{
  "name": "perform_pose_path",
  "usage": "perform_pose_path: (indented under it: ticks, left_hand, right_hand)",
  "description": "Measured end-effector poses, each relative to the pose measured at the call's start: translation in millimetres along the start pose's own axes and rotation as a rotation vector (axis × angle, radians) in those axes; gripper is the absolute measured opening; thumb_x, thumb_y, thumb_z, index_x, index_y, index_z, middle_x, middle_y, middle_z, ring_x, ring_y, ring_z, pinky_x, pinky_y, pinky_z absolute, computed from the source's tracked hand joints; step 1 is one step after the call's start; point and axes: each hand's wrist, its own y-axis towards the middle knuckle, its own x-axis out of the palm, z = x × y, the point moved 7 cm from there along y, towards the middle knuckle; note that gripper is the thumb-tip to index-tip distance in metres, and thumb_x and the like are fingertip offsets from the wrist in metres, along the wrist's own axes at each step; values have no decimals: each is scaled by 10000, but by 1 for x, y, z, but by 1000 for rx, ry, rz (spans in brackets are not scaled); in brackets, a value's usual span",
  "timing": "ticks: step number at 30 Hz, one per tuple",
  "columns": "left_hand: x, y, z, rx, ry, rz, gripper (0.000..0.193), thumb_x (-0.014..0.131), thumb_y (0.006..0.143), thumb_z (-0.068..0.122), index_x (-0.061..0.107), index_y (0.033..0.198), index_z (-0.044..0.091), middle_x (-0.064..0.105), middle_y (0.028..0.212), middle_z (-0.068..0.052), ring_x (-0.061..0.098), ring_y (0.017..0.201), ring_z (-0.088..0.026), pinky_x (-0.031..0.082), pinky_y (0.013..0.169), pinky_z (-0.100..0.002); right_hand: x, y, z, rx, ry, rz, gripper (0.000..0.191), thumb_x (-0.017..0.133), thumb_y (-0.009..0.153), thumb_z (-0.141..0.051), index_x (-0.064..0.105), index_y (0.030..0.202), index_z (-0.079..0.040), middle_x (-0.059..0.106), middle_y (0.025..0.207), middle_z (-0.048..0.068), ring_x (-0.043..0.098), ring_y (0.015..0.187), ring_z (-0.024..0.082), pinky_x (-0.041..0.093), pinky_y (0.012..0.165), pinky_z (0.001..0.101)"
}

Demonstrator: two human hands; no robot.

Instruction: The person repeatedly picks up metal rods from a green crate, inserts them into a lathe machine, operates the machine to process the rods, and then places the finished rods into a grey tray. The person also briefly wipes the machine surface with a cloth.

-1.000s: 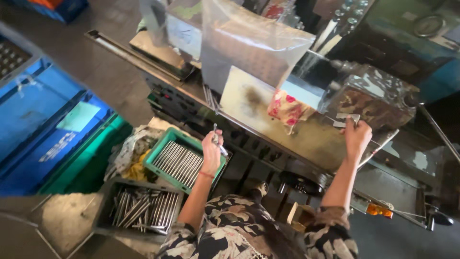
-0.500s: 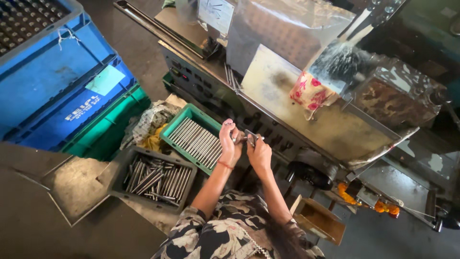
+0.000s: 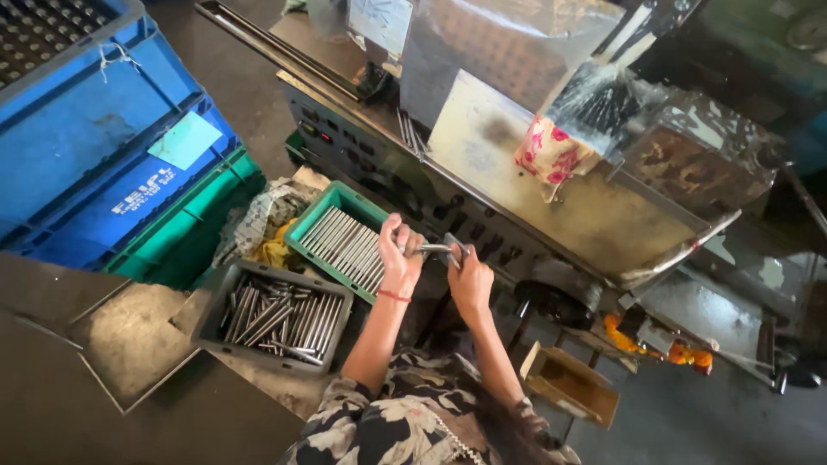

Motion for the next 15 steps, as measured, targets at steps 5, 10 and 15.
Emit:
perform_pose_path:
  ticks: [5, 10, 15]
  left_hand:
    - [33, -31, -6, -25, 176, -157, 96, 565, 841, 121, 501, 815, 188, 278, 484, 52, 219, 404, -111, 251, 480, -286]
    - [39, -18, 0, -40, 51, 101, 74, 567, 857, 221, 529, 812, 177, 334, 526, 49, 296, 436, -117, 336, 519, -312]
    - [24, -6, 53, 20, -203, 382, 197, 574, 892, 344, 546, 811, 166, 401, 589, 41, 391, 487, -128, 433, 576, -346]
  right_hand:
    - [0, 8, 14, 17, 72, 24, 333, 611, 1045, -303, 624, 862, -25, 634, 673, 205, 632, 635, 437, 482, 547, 468]
    - [-11, -2, 27, -74, 239, 93, 211, 625, 1035, -218, 673, 959, -27, 634, 690, 162, 650, 588, 331, 500, 555, 388]
    - [-120, 50, 122, 187, 213, 304, 71, 605, 959, -60, 663, 920, -58, 596, 678, 19, 568, 538, 133, 428, 445, 307]
